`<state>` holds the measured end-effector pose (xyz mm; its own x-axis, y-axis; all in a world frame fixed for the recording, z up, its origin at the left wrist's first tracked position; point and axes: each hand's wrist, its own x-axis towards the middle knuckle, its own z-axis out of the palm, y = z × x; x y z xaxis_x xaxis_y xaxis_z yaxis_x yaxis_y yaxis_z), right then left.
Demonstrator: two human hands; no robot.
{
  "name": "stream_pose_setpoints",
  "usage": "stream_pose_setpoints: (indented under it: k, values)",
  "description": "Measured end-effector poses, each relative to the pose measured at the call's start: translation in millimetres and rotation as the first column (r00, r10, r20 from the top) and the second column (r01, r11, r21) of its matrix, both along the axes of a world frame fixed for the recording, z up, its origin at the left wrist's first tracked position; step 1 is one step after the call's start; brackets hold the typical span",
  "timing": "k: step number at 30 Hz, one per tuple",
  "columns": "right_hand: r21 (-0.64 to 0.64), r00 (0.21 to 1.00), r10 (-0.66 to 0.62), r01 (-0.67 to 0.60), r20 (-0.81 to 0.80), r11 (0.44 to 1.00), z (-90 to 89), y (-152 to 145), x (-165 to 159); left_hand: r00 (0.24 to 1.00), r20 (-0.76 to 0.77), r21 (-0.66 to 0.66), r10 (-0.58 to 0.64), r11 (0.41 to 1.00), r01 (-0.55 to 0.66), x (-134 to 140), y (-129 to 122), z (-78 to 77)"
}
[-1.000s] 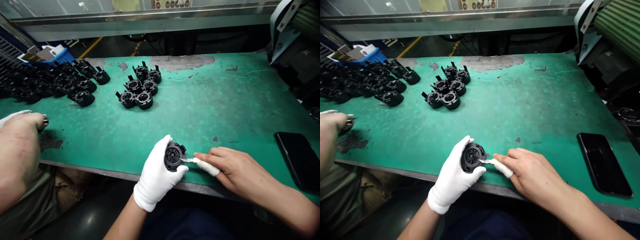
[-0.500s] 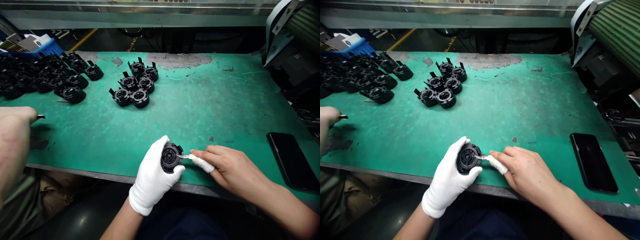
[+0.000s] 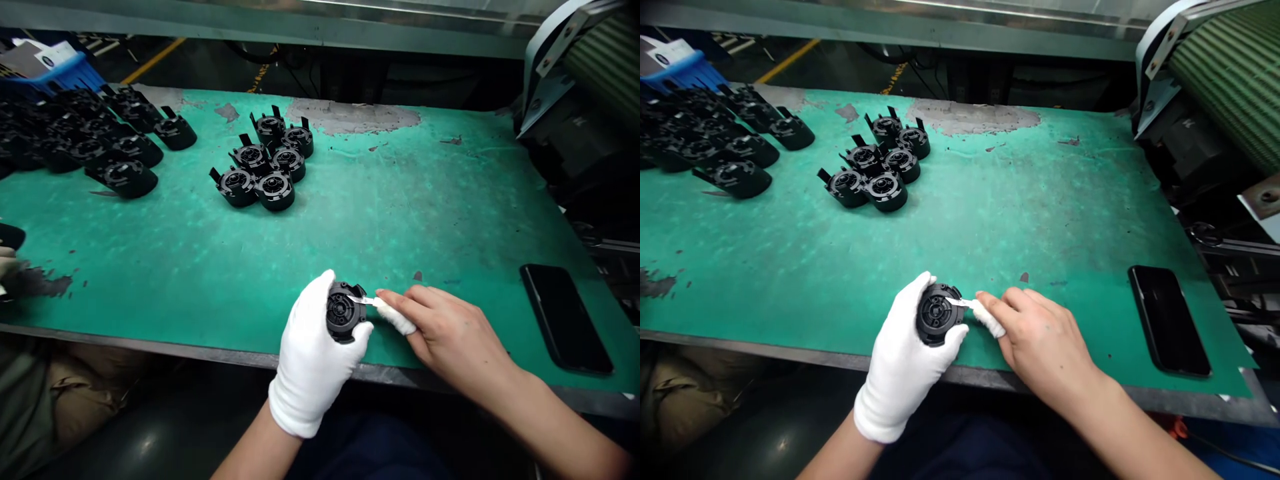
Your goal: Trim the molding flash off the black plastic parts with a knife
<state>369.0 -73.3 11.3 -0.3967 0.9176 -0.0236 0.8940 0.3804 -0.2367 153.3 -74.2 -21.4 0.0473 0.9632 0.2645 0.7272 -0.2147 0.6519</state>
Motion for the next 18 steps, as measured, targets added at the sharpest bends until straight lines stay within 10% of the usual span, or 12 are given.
stream_pose_setpoints:
  k: [18]
  values:
    - [-0.046,0.992,-0.110,0.107,-0.061,0.993,9.5,-10.0,-19.8,0.999,0.028,0.098,0.036,0.994,-0.039,8.1,-4.2,-7.3]
